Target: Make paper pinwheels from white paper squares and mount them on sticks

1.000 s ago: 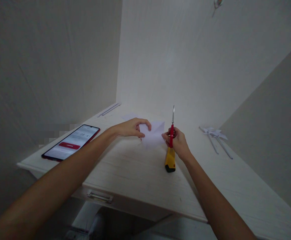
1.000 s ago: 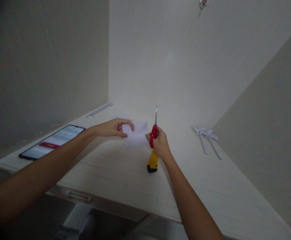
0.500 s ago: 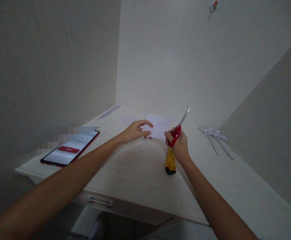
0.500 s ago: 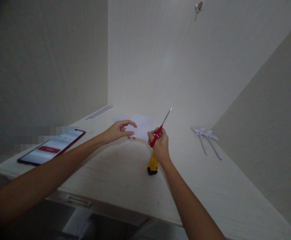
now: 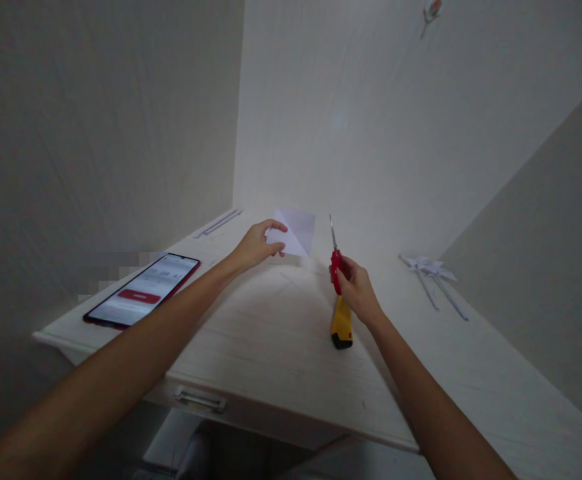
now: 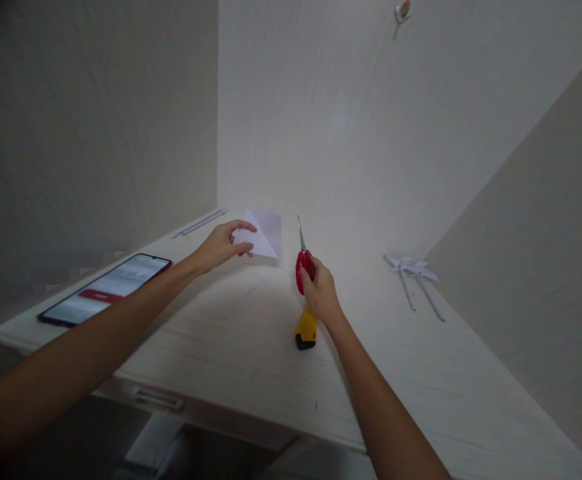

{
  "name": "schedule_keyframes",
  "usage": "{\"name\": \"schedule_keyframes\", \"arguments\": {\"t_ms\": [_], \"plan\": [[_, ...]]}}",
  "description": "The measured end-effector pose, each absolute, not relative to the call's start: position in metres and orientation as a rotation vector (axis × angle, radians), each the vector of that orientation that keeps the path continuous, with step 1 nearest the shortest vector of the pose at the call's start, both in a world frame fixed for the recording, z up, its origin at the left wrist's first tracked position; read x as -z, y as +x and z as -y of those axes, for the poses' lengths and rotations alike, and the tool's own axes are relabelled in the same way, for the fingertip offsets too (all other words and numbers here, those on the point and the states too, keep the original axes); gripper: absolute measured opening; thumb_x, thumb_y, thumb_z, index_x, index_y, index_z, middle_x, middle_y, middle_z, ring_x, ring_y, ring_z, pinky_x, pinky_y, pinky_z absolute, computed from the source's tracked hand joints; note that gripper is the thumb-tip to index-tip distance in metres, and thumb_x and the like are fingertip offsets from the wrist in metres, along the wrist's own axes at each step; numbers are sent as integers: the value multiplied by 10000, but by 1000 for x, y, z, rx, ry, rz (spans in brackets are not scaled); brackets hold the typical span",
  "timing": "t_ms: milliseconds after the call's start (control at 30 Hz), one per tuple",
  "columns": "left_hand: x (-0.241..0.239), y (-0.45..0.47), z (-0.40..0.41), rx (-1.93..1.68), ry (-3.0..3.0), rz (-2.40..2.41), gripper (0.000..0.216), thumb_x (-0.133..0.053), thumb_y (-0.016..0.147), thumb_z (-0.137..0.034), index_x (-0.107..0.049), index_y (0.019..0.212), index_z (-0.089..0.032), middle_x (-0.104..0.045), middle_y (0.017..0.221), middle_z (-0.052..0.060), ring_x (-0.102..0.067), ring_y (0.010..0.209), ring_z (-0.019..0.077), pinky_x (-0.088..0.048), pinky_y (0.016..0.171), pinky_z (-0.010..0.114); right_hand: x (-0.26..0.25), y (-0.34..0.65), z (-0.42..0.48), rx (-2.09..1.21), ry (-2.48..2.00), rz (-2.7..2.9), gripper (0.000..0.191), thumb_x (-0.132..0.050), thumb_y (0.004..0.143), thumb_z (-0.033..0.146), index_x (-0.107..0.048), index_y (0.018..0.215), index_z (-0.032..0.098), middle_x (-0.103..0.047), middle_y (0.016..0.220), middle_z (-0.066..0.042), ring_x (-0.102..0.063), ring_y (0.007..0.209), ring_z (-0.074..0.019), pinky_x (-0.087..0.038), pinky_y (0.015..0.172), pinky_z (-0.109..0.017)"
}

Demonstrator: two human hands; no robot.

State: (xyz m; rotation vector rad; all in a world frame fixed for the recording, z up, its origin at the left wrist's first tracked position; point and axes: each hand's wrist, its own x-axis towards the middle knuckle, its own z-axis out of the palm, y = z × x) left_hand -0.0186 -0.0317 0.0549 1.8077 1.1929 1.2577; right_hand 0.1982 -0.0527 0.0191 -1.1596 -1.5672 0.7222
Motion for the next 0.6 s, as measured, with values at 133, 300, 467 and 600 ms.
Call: {"name": "schedule_keyframes", "arguments": {"t_ms": [133, 300, 467, 600], "plan": [[-54, -24, 27, -1266, 1803, -1194, 360, -594, 659, -103, -549, 1016, -100, -574, 585, -4, -519, 505, 85, -368, 490, 185, -20, 195, 60, -914, -1222, 1609, 304, -603, 667, 321, -434, 875, 177, -473, 722, 12, -452, 609, -104, -378, 515, -238], [-54, -29, 21, -1252, 1755, -1133, 398, -599, 652, -104, -553, 1047, -89, -578, 594, 11, -517, 520, 90, -370, 517, 204, -34, 193, 80, -1210, -1209, 1652, 401, -668, 633, 307, -404, 911, 191, -423, 714, 37, -404, 583, -76, -328, 479, -208], [-54, -33, 18, -1269, 1655, -1079, 385, -602, 648, -85, -571, 1031, -90, -570, 621, 14, -487, 505, 70, -349, 505, 204, -45, 196, 89, -1621, -1071, 1561, 510, -714, 566, 447, -475, 920, 168, -458, 729, 17, -400, 565, -65, -333, 504, -221], [-55, -34, 18, -1245, 1548, -1036, 346, -579, 654, -36, -575, 998, -64, -561, 646, 20, -478, 507, 59, -348, 512, 209, -47, 199, 91, -1884, -1037, 1527, 589, -641, 566, 599, -502, 903, 137, -486, 732, -8, -447, 598, -79, -353, 534, -233]]}}
